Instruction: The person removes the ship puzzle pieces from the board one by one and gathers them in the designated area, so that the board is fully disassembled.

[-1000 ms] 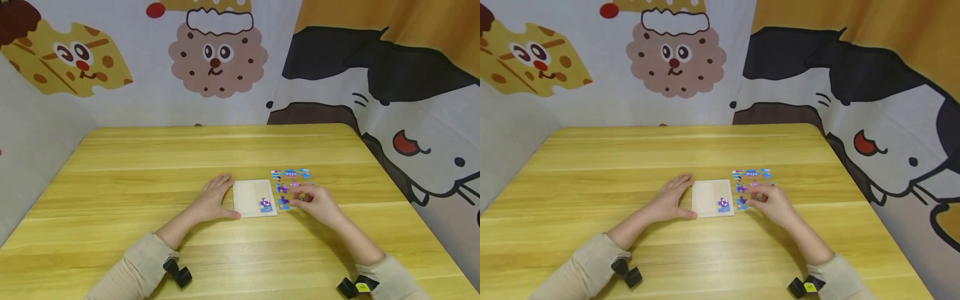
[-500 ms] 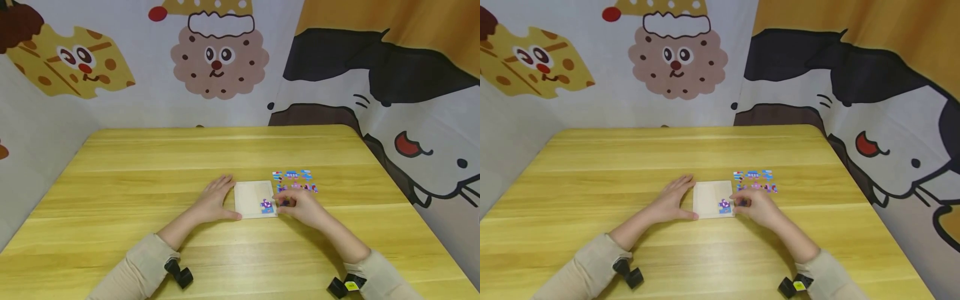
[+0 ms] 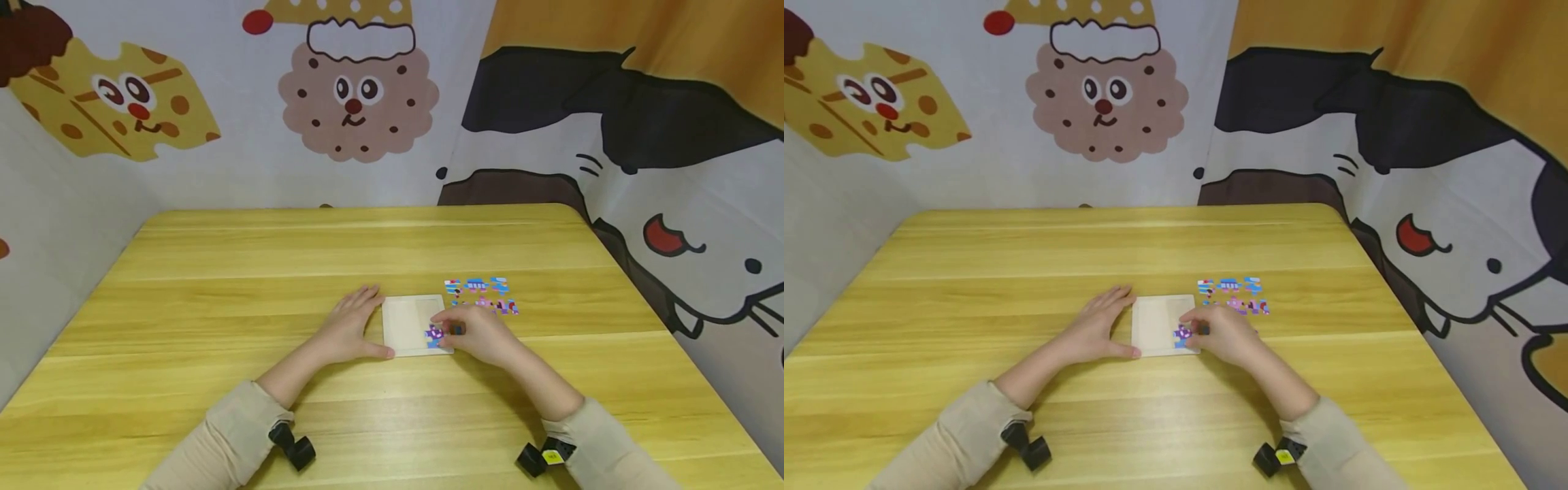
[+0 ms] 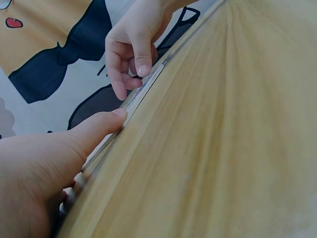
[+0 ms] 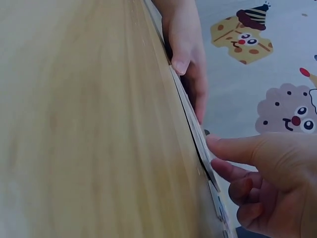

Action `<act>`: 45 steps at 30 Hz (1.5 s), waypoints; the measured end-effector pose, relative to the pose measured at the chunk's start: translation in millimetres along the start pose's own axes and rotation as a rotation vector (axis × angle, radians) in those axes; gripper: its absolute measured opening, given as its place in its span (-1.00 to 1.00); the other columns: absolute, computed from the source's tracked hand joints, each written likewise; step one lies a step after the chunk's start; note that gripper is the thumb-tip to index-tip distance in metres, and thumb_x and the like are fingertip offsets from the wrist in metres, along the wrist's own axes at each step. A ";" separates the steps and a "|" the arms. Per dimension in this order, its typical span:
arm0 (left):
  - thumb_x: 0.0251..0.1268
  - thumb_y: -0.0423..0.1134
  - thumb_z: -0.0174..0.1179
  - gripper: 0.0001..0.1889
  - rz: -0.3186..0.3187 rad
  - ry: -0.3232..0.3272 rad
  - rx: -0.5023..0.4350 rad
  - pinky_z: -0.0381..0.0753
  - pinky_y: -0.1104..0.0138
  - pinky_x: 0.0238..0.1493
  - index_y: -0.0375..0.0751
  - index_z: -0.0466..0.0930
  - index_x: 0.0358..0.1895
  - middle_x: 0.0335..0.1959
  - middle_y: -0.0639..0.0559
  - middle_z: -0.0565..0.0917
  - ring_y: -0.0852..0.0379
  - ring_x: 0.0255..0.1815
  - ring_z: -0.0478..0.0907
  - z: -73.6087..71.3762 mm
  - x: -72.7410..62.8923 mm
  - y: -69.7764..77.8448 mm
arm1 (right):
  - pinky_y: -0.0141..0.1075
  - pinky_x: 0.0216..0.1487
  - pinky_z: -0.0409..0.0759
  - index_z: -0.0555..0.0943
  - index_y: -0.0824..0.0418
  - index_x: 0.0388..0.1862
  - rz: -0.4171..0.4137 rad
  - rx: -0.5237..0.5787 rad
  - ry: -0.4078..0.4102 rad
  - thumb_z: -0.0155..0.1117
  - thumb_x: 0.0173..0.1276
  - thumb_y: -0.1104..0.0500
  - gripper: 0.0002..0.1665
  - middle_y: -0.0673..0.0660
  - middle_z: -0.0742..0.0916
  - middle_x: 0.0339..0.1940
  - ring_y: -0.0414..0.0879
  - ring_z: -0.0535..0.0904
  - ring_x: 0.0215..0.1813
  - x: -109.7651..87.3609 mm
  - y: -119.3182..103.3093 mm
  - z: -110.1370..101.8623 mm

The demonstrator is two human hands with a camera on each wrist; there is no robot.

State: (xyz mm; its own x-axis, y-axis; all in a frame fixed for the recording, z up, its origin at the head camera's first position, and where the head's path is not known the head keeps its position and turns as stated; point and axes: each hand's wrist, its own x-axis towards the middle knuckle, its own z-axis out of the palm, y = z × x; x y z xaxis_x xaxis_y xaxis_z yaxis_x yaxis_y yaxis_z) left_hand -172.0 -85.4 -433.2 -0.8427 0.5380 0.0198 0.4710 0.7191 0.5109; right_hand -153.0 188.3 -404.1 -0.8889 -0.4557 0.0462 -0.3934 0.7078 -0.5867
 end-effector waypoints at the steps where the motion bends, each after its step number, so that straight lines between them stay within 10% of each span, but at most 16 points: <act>1: -0.11 0.36 0.34 0.14 0.000 0.000 0.000 -0.22 -0.04 0.43 -0.24 0.10 0.48 0.53 -0.10 -0.06 -0.06 0.52 -0.23 0.0 -0.1 0.0 | -0.28 -0.31 0.50 0.70 0.12 -0.04 0.008 -0.014 -0.009 0.48 0.12 0.22 -0.63 -0.16 0.65 -0.38 -0.23 0.50 -0.34 0.6 -0.9 0.5; 45: -0.10 0.36 0.34 0.14 0.004 -0.009 0.002 -0.21 -0.04 0.43 -0.24 0.09 0.48 0.53 -0.11 -0.06 -0.06 0.52 -0.24 -1.5 -0.1 0.4 | -0.27 -0.33 0.47 0.70 0.01 -0.07 0.014 -0.143 0.077 0.56 0.02 0.12 -0.57 -0.15 0.67 -0.24 -0.22 0.49 -0.30 -4.3 -2.6 7.8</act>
State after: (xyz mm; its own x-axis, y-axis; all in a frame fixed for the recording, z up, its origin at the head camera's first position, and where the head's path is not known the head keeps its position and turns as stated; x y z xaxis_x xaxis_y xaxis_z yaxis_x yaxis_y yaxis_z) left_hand -172.1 -85.8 -431.7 -0.8384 0.5448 0.0147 0.4754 0.7178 0.5087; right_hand -146.3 184.2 -409.1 -0.9076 -0.4068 0.1043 -0.4058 0.7858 -0.4667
